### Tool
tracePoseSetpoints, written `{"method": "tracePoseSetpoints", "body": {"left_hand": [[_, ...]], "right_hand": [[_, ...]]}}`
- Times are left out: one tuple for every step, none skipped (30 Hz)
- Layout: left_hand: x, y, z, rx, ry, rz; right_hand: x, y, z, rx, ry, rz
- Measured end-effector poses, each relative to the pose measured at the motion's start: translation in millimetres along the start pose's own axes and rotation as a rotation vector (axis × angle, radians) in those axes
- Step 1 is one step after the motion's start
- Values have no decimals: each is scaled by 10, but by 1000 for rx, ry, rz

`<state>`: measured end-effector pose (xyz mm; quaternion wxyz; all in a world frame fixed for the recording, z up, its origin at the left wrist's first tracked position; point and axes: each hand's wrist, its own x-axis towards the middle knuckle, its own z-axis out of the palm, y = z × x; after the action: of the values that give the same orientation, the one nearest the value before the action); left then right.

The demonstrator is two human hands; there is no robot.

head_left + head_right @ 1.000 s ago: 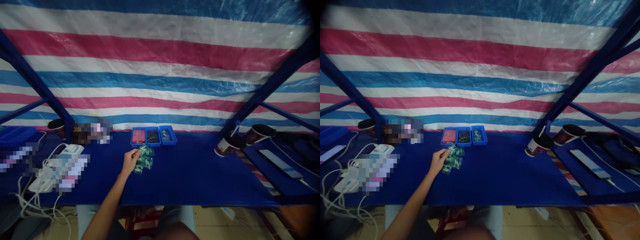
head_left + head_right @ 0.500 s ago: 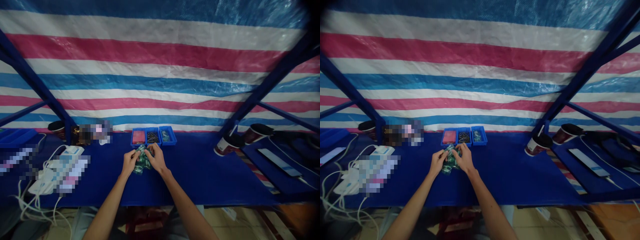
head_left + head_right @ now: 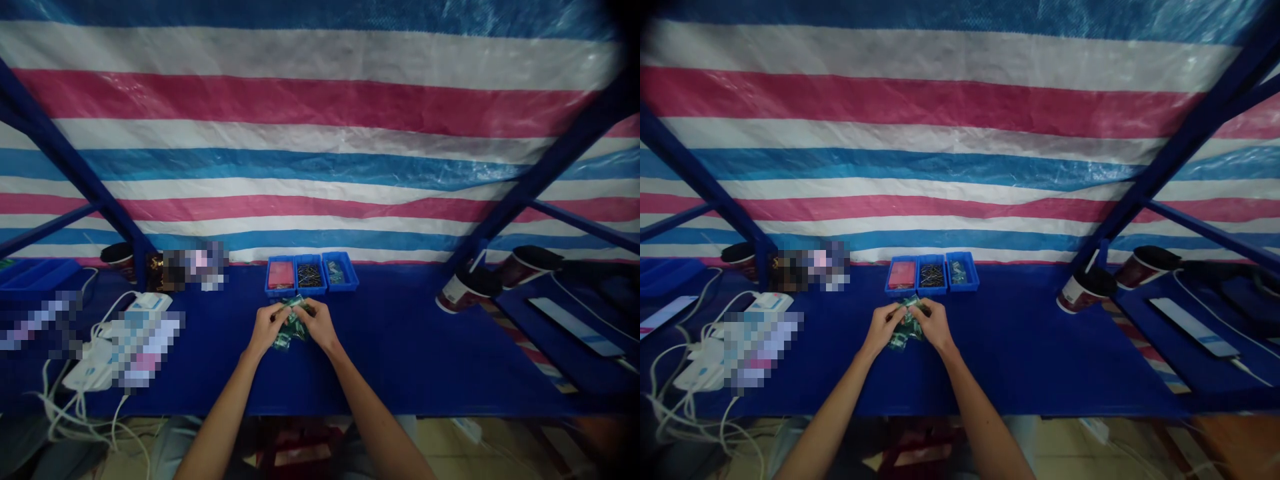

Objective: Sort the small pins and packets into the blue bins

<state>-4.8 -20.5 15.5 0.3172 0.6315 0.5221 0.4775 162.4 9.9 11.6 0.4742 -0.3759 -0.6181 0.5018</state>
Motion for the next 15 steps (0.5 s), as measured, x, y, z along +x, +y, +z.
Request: {"method": "tracePoseSetpoints", "body": {"left_hand": [[0,-2,3,7,5,4],[0,-5,6,11,19,8],[-1,-9,9,13,37,9],[-2,-15,12,10,57,7],[-3,-23,13,4,75,2],[-4,-30,15,-4,89,-4],[-6,-37,15,-12,98,-10],[-7,-42,15,-19,100,-17],[-9,-47,15,-24,101,-23],[-9,-50,14,-27,102,-27],[-9,-52,13,-28,105,-28],[-8,-53,12,-30,105,-28],[-7,-54,11,-33,104,-26],[-5,-54,9,-37,102,-25],[-4,-53,8,-40,98,-24]], "right_hand": [[-25,-20,-7,-9,1,-10],[-46,-42,-11,-23,-1,-23],[-63,-62,-14,-42,-1,-38],[-75,-77,-13,-66,4,-52],[-83,-87,-10,-93,10,-63],[-86,-91,-5,-119,15,-70],[-87,-89,1,-140,20,-74],[-86,-84,5,-155,24,-76],[-83,-77,8,-164,27,-77],[-81,-73,7,-167,24,-78],[-78,-71,3,-170,20,-80],[-76,-72,-3,-179,17,-84],[-75,-76,-10,-196,14,-92],[-73,-82,-17,-217,12,-104],[-72,-87,-24,-238,11,-117]]}}
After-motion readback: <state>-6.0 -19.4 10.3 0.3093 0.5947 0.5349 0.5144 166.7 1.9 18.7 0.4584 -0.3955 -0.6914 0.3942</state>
